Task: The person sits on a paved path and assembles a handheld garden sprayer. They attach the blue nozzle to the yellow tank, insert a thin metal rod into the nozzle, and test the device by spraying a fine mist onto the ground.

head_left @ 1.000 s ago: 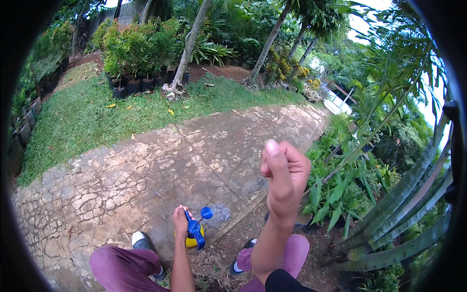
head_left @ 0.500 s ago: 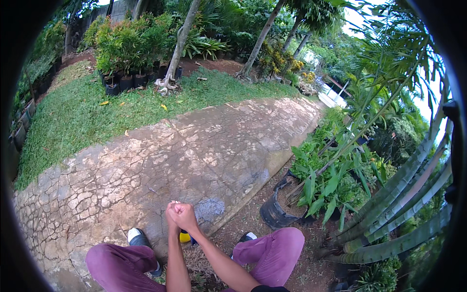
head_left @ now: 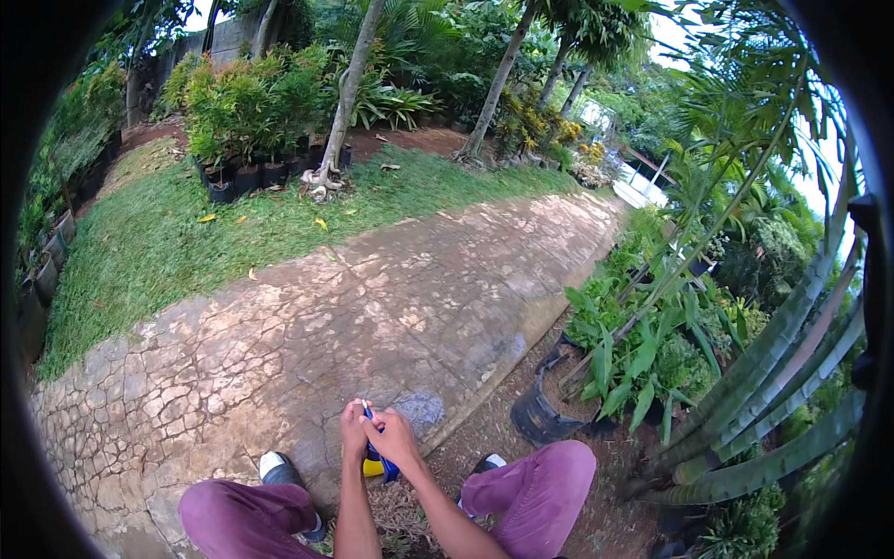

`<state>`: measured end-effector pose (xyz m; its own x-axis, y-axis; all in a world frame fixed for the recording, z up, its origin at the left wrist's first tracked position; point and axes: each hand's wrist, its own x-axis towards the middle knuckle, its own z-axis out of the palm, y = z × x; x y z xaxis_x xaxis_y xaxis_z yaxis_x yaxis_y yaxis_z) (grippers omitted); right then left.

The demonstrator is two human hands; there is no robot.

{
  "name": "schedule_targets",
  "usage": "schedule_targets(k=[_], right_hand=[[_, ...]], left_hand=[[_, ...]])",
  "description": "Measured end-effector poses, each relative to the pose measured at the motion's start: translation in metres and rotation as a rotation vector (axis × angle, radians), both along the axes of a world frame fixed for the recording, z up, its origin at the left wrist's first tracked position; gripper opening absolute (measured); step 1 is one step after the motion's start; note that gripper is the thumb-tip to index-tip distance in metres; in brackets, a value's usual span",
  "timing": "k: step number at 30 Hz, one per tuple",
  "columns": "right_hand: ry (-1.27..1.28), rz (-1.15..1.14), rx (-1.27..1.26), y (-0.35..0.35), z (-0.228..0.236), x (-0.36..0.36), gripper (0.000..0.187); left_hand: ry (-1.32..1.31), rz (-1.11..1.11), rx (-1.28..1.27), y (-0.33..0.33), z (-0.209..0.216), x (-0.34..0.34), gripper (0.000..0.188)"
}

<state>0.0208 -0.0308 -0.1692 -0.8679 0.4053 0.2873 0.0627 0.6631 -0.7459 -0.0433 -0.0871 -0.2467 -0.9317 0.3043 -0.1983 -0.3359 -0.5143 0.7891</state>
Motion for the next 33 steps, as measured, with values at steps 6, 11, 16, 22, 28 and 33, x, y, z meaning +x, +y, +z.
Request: schedule_targets(k=[6,11,16,22,28,33], right_hand=[[-0.327,0.145,-0.232,0.011,0.086,0.01,0.048],[0.24,0.153,-0.17,0.012,0.202,0.01,0.037],[0.717,0.324,-0.4,0.032,0.278,0.043,0.033],[0.349,0.301,-0.317,-0.014,0.124,-0.024,0.034],[0.332,0.223,-0.518,-0.01,0.013,-0.019,0.035],[0.342,0.19,-0.841,0.008,0.036,-0.004,0.034]], left_hand=[[0.226,0.021,-0.238,-0.001,0.007,0.005,0.028],[0.044,-0.026,-0.081,0.002,0.01,0.0,0.027],[0.035,-0.014,-0.105,-0.005,-0.001,-0.01,0.028],[0.326,0.134,-0.072,0.005,-0.035,-0.018,0.025],[0.181,0.064,-0.103,-0.007,-0.022,-0.01,0.026],[0.229,0.032,-0.237,-0.005,0.012,0.006,0.028]])
